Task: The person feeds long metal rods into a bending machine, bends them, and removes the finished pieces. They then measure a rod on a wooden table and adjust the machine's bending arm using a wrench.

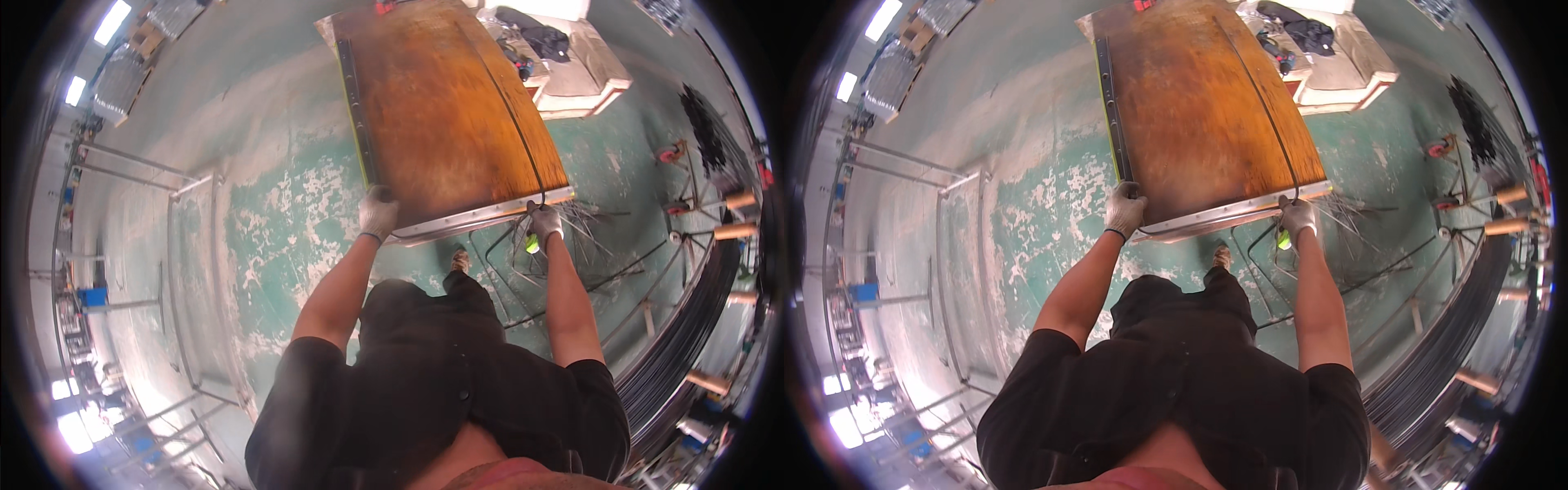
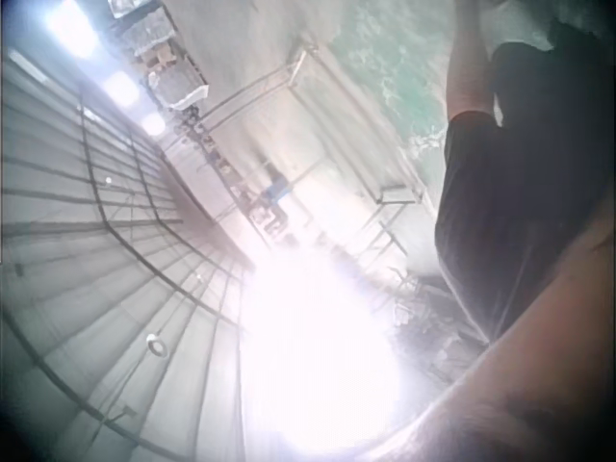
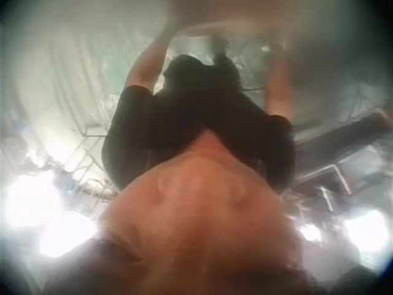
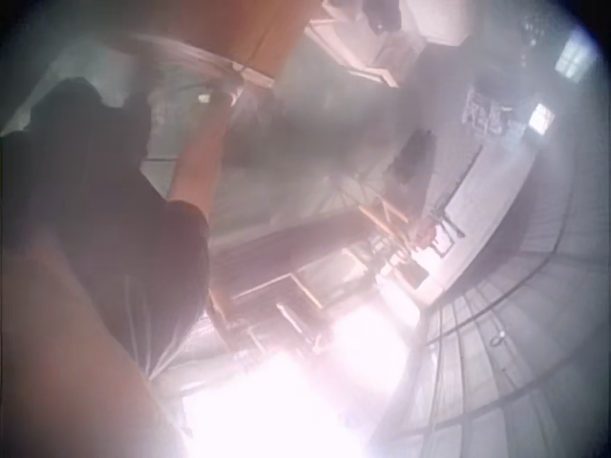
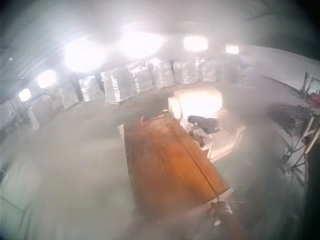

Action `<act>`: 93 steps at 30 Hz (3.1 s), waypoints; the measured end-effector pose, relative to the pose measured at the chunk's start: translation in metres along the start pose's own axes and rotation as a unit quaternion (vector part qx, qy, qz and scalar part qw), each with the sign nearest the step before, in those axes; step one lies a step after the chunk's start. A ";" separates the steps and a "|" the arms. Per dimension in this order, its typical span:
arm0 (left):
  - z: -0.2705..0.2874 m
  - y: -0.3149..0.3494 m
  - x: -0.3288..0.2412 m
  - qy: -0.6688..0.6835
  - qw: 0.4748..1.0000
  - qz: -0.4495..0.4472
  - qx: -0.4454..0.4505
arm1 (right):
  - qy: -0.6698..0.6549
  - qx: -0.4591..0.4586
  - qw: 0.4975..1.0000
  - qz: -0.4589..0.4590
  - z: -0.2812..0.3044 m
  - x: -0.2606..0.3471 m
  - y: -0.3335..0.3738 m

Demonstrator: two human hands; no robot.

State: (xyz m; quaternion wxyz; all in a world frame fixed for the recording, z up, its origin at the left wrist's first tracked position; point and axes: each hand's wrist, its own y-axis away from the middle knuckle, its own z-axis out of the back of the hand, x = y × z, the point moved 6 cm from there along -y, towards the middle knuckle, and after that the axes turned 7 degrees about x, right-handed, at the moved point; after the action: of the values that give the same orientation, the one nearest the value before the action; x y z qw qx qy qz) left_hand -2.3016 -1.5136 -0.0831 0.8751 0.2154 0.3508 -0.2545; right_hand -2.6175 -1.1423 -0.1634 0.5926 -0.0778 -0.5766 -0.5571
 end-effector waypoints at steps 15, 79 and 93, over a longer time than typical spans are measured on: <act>-0.110 0.018 -0.029 -0.212 0.961 -0.120 0.130 | 0.429 0.049 0.902 0.016 -0.041 0.093 -0.026; 0.046 0.000 -0.177 0.631 0.754 -0.033 0.182 | 0.292 0.243 0.807 0.451 -0.165 0.307 0.202; -0.025 -0.025 -0.018 0.399 0.896 0.194 0.012 | 0.506 0.294 0.775 0.239 -0.183 0.154 0.079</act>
State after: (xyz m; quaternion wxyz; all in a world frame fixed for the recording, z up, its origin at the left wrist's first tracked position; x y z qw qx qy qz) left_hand -2.3410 -1.5140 -0.0918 0.6909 0.3729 0.6189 0.0234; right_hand -2.4927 -1.3356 -0.0603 0.9070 0.2577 -0.2922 -0.1597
